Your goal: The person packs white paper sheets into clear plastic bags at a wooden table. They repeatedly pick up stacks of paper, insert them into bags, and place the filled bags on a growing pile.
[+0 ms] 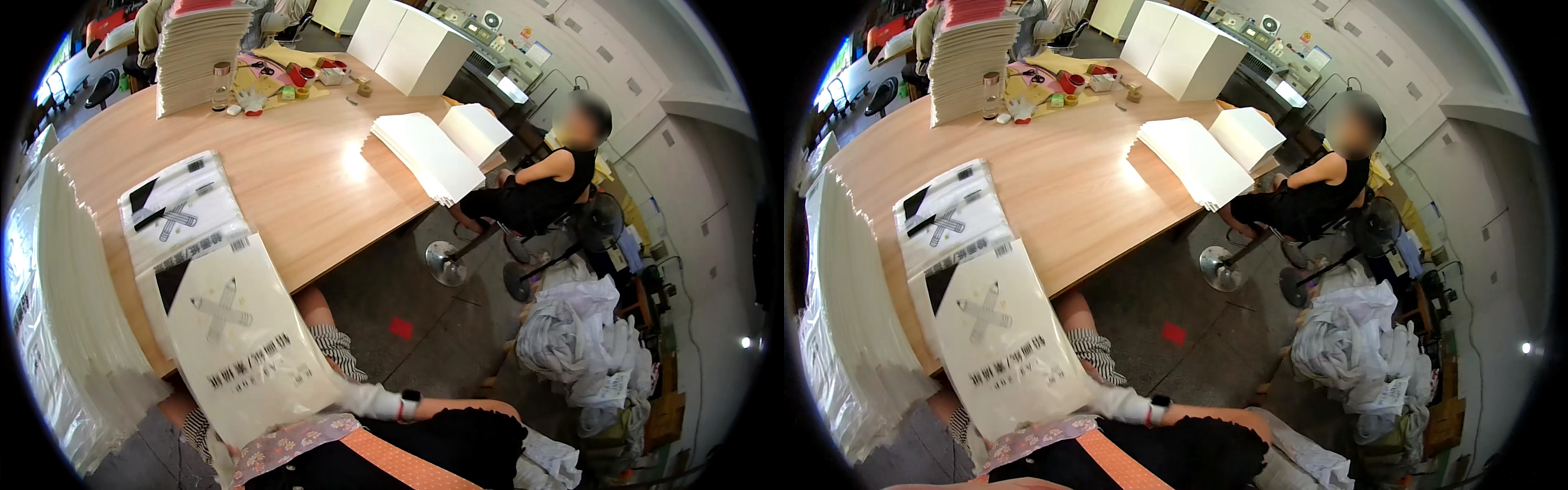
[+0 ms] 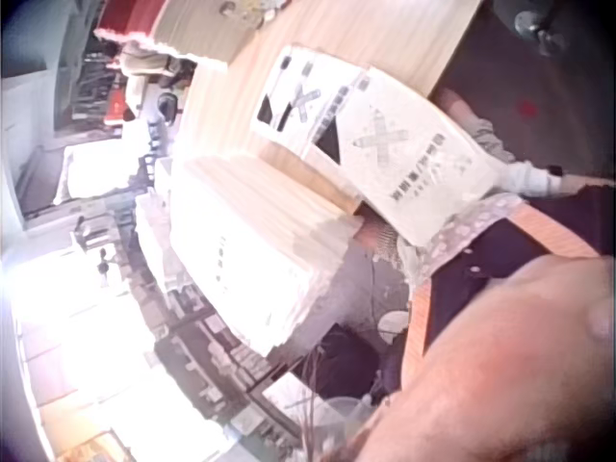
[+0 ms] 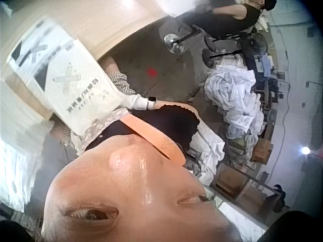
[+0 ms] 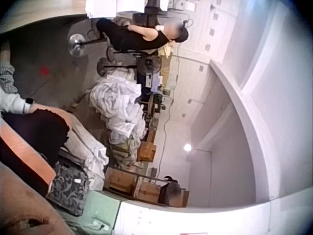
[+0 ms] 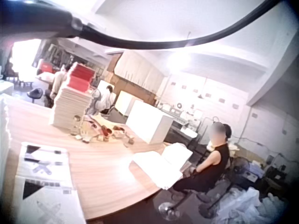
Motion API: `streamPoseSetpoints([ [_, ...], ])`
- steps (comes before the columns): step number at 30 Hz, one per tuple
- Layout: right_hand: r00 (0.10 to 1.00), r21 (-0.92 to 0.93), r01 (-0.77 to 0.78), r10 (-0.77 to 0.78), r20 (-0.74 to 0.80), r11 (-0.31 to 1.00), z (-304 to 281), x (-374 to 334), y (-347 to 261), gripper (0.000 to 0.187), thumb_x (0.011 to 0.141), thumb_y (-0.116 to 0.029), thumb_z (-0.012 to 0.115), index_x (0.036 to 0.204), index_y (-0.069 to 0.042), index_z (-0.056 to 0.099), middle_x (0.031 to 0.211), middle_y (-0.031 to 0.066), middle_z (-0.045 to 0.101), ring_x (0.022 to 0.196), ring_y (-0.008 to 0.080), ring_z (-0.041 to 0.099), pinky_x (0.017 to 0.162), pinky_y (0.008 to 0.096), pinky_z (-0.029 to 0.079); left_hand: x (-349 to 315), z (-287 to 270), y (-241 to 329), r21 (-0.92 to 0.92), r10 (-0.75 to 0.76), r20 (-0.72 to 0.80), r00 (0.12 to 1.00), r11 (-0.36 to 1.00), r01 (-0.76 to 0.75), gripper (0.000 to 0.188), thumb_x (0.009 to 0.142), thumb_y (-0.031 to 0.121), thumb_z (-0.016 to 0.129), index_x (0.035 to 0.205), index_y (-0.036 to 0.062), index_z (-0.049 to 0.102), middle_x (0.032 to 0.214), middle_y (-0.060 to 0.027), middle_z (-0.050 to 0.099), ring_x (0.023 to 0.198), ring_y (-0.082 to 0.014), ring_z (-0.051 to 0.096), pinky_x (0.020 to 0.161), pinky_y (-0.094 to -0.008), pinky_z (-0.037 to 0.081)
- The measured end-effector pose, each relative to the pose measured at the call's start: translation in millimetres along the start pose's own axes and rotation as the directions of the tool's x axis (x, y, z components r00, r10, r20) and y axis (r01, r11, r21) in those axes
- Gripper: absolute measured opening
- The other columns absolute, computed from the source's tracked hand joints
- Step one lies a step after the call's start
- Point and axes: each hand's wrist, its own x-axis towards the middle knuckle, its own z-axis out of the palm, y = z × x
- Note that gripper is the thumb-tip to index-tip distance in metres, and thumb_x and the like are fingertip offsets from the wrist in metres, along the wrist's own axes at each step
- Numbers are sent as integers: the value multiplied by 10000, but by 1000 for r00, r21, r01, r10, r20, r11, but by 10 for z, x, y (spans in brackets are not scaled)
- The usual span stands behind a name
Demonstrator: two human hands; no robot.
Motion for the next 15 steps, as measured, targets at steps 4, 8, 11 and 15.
streamPoseSetpoints([
  [4, 999, 10, 23, -23, 30, 1000, 358, -202, 147, 481, 898, -289, 472, 1350, -132, 427, 1001, 229, 628, 868, 366, 622, 786, 449, 481, -162, 93, -91, 97, 63, -51, 997, 994, -58, 211, 900, 49, 436, 1101, 17, 492, 914, -59, 555, 778, -132, 547, 688, -270, 455],
  [8, 975, -99, 109, -126, -186, 989, 356, 155, 747, 481, 890, -279, 486, 1346, -134, 438, 1006, 231, 630, 875, 371, 626, 792, 452, 483, -367, -173, -38, 112, 66, -111, 992, 992, -53, 239, 862, 20, 462, 1098, 12, 499, 878, -63, 569, 733, -138, 560, 642, -273, 458],
  [11, 967, -159, -228, 204, -154, 961, -327, 128, -290, 479, 874, -296, 541, 1317, -128, 474, 994, 206, 638, 894, 339, 631, 825, 409, 495, -309, -508, 310, -291, 76, -87, 993, 952, -99, 161, 765, -32, 444, 870, 24, 552, 868, -85, 561, 670, -125, 523, 569, -267, 431],
  [15, 980, 368, -153, 187, -59, 917, -412, 236, 126, 505, 886, -240, 569, 1336, -77, 408, 1028, 106, 649, 919, 232, 640, 814, 366, 503, -143, -218, 350, -389, 276, -230, 933, 853, -348, 163, 689, -81, 423, 779, 12, 523, 846, -102, 548, 679, -162, 506, 581, -274, 422],
])
